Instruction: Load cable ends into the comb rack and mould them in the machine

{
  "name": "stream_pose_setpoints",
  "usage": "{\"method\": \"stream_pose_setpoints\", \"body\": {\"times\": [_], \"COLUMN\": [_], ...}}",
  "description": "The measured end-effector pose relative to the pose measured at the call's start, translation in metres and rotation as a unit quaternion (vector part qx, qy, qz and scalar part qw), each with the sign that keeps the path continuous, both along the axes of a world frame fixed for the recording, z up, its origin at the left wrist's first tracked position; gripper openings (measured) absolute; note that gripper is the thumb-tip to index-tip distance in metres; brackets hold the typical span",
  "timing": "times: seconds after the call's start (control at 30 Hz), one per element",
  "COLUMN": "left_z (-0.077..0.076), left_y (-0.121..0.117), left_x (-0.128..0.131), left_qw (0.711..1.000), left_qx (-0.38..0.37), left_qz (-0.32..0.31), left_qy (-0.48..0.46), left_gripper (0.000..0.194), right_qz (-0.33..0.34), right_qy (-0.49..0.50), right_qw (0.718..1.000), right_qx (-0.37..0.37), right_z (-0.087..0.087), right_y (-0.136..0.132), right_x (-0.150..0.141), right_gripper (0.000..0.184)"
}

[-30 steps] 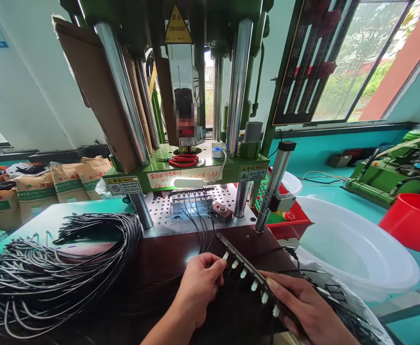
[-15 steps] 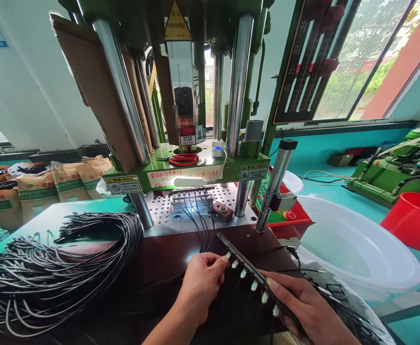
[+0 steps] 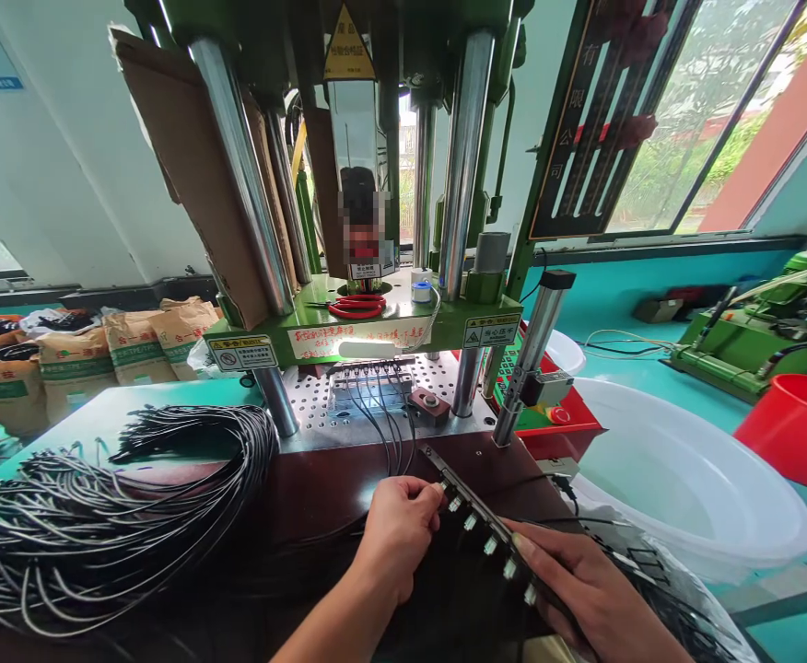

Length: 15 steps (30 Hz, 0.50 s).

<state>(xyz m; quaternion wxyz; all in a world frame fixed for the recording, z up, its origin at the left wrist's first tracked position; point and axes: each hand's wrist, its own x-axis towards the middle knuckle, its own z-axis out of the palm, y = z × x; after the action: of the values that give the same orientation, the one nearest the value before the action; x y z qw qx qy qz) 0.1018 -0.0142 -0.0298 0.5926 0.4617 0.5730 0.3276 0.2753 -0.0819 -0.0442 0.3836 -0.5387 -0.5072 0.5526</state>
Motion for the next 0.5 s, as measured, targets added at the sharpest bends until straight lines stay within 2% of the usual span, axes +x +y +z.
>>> {"method": "stream_pose_setpoints", "body": {"times": [0.07, 0.1, 0.13, 0.2, 0.23, 0.27, 0.33, 0.37, 0.4, 0.43, 0.5], "left_z": [0.010, 0.018, 0.028, 0.049, 0.058, 0.065, 0.066, 0.061, 0.054, 0.044, 0.024], "left_y": [-0.007, -0.011, -0.015, -0.017, -0.013, -0.006, 0.020, 0.036, 0.052, 0.068, 0.092], "left_x": [-0.002, -0.005, -0.009, -0.022, -0.030, -0.039, -0.054, -0.058, -0.061, -0.061, -0.055], "left_qw": [0.998, 0.993, 0.980, 0.936, 0.920, 0.917, 0.943, 0.965, 0.981, 0.985, 0.984], "left_qx": [0.030, 0.078, 0.140, 0.257, 0.286, 0.294, 0.273, 0.225, 0.129, 0.078, 0.002], "left_qz": [-0.031, -0.040, -0.041, -0.024, -0.013, -0.004, 0.056, 0.105, 0.143, 0.134, 0.105], "left_qy": [0.039, 0.083, 0.138, 0.241, 0.267, 0.269, 0.182, 0.083, -0.036, -0.079, -0.147], "left_gripper": [0.028, 0.028, 0.028, 0.026, 0.026, 0.027, 0.019, 0.020, 0.030, 0.034, 0.030], "right_qz": [0.001, 0.001, 0.000, -0.004, -0.009, -0.013, -0.022, -0.026, -0.028, -0.023, -0.003], "right_qy": [0.018, 0.024, 0.025, 0.013, 0.000, -0.017, -0.065, -0.096, -0.129, -0.161, -0.220], "right_qw": [1.000, 0.999, 0.999, 0.999, 0.999, 0.999, 0.998, 0.994, 0.990, 0.983, 0.967], "right_qx": [-0.026, -0.036, -0.044, -0.044, -0.038, -0.028, 0.008, 0.033, 0.058, 0.082, 0.129], "right_z": [0.002, 0.003, 0.005, 0.009, 0.011, 0.013, 0.015, 0.016, 0.015, 0.014, 0.009], "right_y": [0.001, 0.003, 0.005, 0.011, 0.014, 0.019, 0.029, 0.034, 0.039, 0.045, 0.054], "right_x": [0.003, 0.006, 0.008, 0.015, 0.018, 0.021, 0.027, 0.029, 0.031, 0.032, 0.033], "right_gripper": [0.061, 0.059, 0.056, 0.053, 0.052, 0.050, 0.046, 0.044, 0.042, 0.041, 0.038]}}
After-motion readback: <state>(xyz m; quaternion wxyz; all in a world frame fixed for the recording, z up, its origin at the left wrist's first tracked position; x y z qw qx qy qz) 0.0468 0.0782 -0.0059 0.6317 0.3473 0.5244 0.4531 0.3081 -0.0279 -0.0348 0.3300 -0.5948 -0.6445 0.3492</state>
